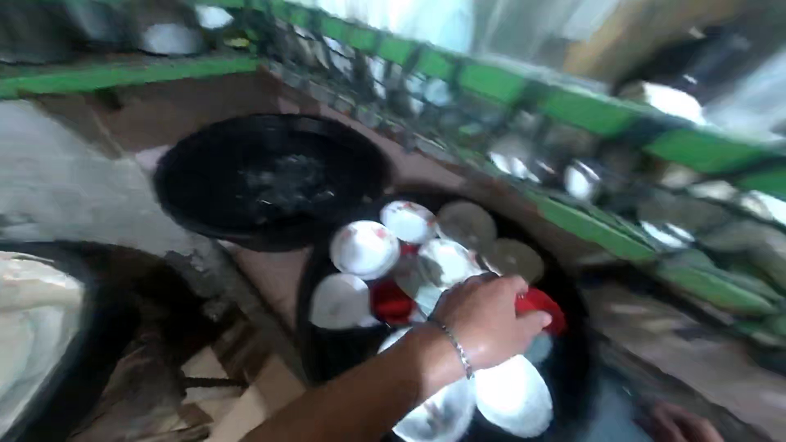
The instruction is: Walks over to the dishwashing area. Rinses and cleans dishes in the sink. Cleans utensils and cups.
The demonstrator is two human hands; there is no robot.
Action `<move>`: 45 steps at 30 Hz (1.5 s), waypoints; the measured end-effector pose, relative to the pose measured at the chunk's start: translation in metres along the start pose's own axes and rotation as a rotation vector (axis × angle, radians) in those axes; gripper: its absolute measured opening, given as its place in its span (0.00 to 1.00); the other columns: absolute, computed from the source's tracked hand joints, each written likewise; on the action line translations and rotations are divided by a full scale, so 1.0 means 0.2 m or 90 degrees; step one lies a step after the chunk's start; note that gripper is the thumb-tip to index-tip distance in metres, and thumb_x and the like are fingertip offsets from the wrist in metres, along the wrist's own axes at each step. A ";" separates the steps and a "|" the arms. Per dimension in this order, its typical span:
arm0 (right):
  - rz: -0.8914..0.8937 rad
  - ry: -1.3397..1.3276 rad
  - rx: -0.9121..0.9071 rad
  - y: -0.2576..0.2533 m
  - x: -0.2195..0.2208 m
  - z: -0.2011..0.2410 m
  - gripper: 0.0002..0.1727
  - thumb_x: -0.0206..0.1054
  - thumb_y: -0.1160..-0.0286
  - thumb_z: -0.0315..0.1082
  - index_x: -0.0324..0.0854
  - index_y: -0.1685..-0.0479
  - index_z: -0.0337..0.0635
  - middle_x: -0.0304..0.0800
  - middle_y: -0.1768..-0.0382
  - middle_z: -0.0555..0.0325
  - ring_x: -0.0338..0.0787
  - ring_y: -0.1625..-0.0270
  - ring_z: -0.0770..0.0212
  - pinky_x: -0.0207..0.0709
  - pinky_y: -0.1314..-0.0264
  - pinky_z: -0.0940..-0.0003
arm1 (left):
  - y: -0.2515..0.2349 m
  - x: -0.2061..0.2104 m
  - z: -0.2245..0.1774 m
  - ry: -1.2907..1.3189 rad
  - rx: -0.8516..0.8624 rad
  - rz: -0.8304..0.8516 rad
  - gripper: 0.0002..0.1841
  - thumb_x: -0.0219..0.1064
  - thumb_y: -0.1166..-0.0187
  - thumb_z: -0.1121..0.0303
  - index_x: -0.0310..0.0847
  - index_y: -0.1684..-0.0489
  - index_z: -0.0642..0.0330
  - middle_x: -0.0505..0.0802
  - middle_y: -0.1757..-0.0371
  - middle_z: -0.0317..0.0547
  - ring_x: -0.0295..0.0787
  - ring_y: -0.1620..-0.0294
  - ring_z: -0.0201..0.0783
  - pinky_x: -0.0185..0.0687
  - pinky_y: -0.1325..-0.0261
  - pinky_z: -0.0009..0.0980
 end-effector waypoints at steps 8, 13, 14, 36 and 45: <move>0.119 0.201 0.408 -0.17 -0.30 -1.09 0.24 0.62 0.11 0.43 0.79 0.30 0.31 0.83 0.32 0.32 0.83 0.31 0.38 0.74 0.30 0.36 | 0.24 1.17 -0.33 0.106 0.129 0.084 0.20 0.67 0.17 0.57 0.87 0.35 0.61 0.94 0.45 0.49 0.93 0.54 0.36 0.89 0.49 0.32; 0.326 0.397 0.361 -0.31 -0.18 -1.51 0.26 0.55 0.06 0.39 0.72 0.21 0.26 0.73 0.20 0.28 0.69 0.14 0.33 0.57 0.10 0.41 | 0.19 1.59 -0.19 0.036 -0.074 0.244 0.23 0.67 0.16 0.59 0.83 0.28 0.61 0.91 0.35 0.54 0.92 0.40 0.44 0.86 0.32 0.41; 0.375 0.427 0.355 -0.35 -0.11 -1.51 0.27 0.54 0.06 0.39 0.70 0.19 0.27 0.70 0.18 0.28 0.66 0.12 0.33 0.55 0.10 0.39 | 0.16 1.63 -0.16 0.033 -0.086 0.244 0.22 0.66 0.15 0.59 0.82 0.28 0.62 0.91 0.35 0.55 0.92 0.41 0.44 0.86 0.33 0.42; 0.223 0.305 0.209 -0.01 -0.46 -1.35 0.21 0.72 0.26 0.28 0.83 0.33 0.37 0.89 0.38 0.42 0.90 0.38 0.46 0.83 0.32 0.45 | -0.51 2.72 0.49 -0.226 -0.359 0.342 0.25 0.67 0.15 0.63 0.77 0.25 0.71 0.82 0.23 0.65 0.75 0.19 0.57 0.68 0.17 0.51; 0.366 0.563 0.386 0.18 -0.53 -1.40 0.32 0.67 0.19 0.39 0.70 0.21 0.27 0.76 0.23 0.29 0.76 0.19 0.35 0.69 0.16 0.44 | -0.23 2.96 0.28 -0.330 -0.304 0.505 0.25 0.61 0.13 0.62 0.73 0.21 0.68 0.79 0.20 0.66 0.73 0.18 0.65 0.67 0.20 0.65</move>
Point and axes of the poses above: each hand's wrist, its own y-axis away from the middle knuckle, its own x-axis out of the palm, z = x × y, the point moved 6 cm from there along -y, towards the middle knuckle
